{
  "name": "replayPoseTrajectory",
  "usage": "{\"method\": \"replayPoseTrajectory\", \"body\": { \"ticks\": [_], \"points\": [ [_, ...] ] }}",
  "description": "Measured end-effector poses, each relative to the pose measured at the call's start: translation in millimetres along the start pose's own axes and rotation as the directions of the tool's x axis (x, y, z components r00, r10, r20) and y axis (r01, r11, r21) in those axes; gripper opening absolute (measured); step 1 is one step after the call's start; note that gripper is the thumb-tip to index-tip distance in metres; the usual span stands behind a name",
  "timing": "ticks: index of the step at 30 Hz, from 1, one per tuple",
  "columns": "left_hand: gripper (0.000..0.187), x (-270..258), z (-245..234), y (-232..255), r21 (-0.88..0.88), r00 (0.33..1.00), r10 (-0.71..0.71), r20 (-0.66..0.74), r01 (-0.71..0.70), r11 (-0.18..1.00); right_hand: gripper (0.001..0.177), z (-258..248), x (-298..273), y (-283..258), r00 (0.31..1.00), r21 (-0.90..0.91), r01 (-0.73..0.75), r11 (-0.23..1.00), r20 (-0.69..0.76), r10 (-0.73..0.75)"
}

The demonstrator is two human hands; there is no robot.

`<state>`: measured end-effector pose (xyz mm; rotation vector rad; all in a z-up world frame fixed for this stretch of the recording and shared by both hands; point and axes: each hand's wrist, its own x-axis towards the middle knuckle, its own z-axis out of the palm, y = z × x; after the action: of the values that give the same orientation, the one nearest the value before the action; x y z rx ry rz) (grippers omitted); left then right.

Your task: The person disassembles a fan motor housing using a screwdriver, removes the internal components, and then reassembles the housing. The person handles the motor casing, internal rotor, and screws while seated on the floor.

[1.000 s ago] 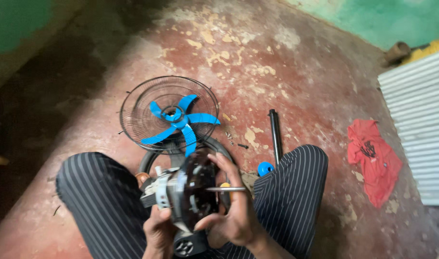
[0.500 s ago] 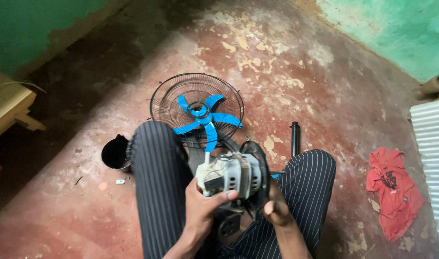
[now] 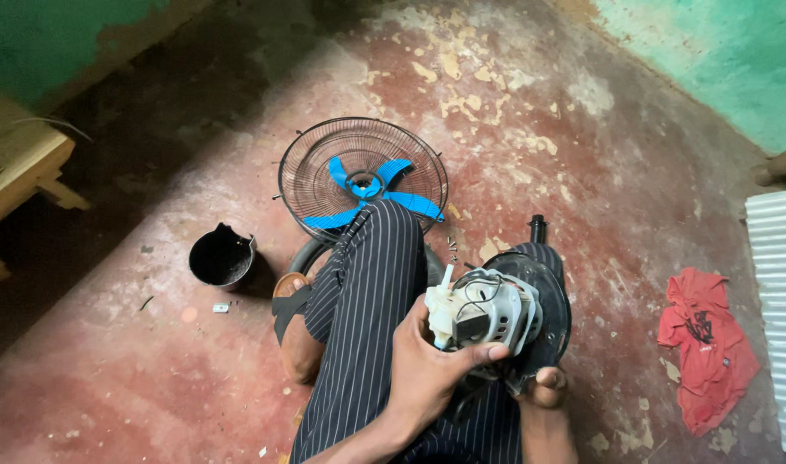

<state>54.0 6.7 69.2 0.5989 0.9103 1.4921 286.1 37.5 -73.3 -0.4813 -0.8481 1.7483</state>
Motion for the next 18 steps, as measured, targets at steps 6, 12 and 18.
{"method": "replayPoseTrajectory", "body": {
  "ticks": [6, 12, 18],
  "points": [
    [0.064, 6.7, -12.8, 11.7, 0.115, 0.975, -0.014, 0.222, -0.012, 0.993, 0.100, 13.8, -4.9, 2.0, 0.987, 0.159, 0.113, 0.981, -0.135, -0.091],
    [0.073, 15.8, -58.0, 15.9, 0.324, 0.953, 0.053, 0.300, -0.154, 0.933, 0.093, 30.1, -0.7, 7.9, 0.990, 0.291, 0.125, 0.949, -0.101, -0.099],
    [0.023, 51.5, -204.1, -46.1, 0.539, 0.859, 0.451, -0.242, -0.268, 0.799, 0.089, 2.0, -2.4, 30.2, 0.999, 0.374, 0.028, 0.927, -0.032, -0.017]
  ]
}}
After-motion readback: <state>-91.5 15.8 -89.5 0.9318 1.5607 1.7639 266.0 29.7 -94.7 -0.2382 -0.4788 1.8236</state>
